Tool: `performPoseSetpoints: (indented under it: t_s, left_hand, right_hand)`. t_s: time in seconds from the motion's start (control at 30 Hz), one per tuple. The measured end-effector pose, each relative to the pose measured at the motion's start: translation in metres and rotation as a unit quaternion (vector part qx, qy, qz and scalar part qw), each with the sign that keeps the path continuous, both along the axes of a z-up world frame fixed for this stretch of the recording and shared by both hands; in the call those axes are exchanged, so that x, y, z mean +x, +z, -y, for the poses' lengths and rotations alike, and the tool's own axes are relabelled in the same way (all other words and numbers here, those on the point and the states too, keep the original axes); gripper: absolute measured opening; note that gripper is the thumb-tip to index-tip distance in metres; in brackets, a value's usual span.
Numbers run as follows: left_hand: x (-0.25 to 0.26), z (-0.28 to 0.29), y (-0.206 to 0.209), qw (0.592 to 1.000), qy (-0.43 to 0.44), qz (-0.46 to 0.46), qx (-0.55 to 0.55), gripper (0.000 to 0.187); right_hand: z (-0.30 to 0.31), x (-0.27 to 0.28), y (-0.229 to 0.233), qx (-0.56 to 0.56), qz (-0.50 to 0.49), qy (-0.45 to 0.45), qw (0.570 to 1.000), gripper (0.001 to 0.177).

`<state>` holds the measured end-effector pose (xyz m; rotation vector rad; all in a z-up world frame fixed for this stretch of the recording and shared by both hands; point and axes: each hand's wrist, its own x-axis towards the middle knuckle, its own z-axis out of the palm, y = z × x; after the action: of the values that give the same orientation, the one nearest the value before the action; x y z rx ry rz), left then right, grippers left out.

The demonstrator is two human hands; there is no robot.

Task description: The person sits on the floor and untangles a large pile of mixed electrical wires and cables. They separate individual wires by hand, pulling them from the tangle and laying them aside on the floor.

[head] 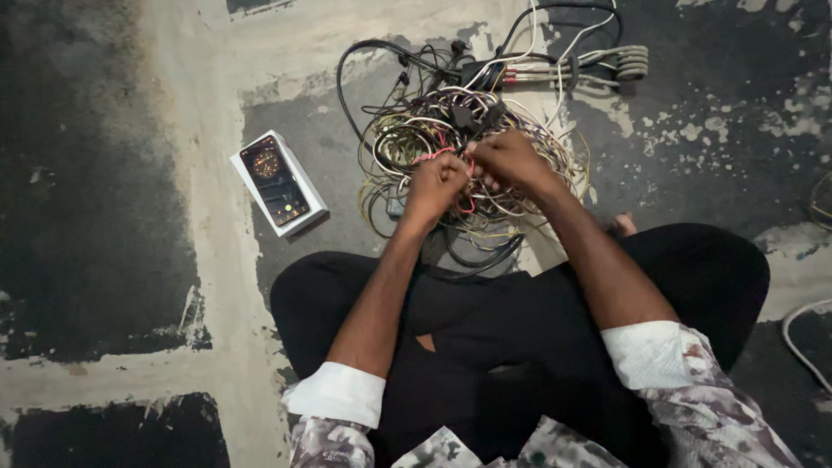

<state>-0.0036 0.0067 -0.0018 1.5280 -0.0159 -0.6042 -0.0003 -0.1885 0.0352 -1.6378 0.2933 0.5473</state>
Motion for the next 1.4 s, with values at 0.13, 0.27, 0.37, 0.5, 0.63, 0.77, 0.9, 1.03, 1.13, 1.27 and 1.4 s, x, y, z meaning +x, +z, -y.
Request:
performPoseSetpoints:
  t_s: [0.13,0.27,0.37,0.5,0.63,0.77,0.9,1.03,1.13,1.27,1.4]
  left_hand:
    - [-0.001,-0.003,0.013,0.992,-0.072,0.099,0.012,0.005]
    - [0.003,-0.005,0.02,0.986,-0.156,0.058,-0.024,0.008]
    - [0.006,-0.006,0.027,0.984,-0.155,0.062,0.061,0.01]
    - [0.013,-0.011,0.02,0.977,-0.024,0.078,0.196,0.015]
    - [0.016,-0.017,-0.007,0.93,-0.017,0.195,0.311,0.019]
    - [0.016,-0.012,-0.019,0.926,-0.012,0.185,0.33,0.021]
    - [0.02,-0.016,-0.006,0.969,-0.038,0.078,0.23,0.022]
    - [0.021,-0.017,0.009,0.99,-0.006,-0.02,0.141,0.02]
    - [0.025,-0.024,0.02,0.999,0.038,-0.021,0.015,0.019]
    - [0.036,-0.052,0.042,0.995,0.098,-0.016,0.021,0.015]
    - [0.035,-0.094,0.056,0.854,0.028,0.145,0.499,0.017]
  right_hand:
    - [-0.002,-0.002,-0.011,-0.037,0.048,0.019,0.998,0.022]
    - [-0.002,-0.002,-0.026,-0.019,0.02,0.005,1.0,0.015]
    - [-0.001,-0.002,-0.026,-0.013,0.015,0.008,1.0,0.014]
    - [0.006,-0.001,-0.017,-0.002,0.011,0.047,0.999,0.016]
    - [0.01,0.006,-0.005,-0.063,0.014,0.141,0.988,0.013]
    - [0.006,0.001,0.002,-0.038,-0.016,0.237,0.971,0.014]
    - [-0.001,-0.001,0.008,-0.016,0.038,0.288,0.957,0.013]
    - [-0.002,-0.001,0.028,0.033,0.104,0.302,0.947,0.023]
    - [-0.002,-0.001,0.041,0.013,0.167,0.266,0.949,0.026]
    - [-0.002,0.003,0.032,-0.063,0.082,0.097,0.99,0.032]
    - [0.011,0.007,0.012,-0.124,0.091,0.007,0.988,0.03]
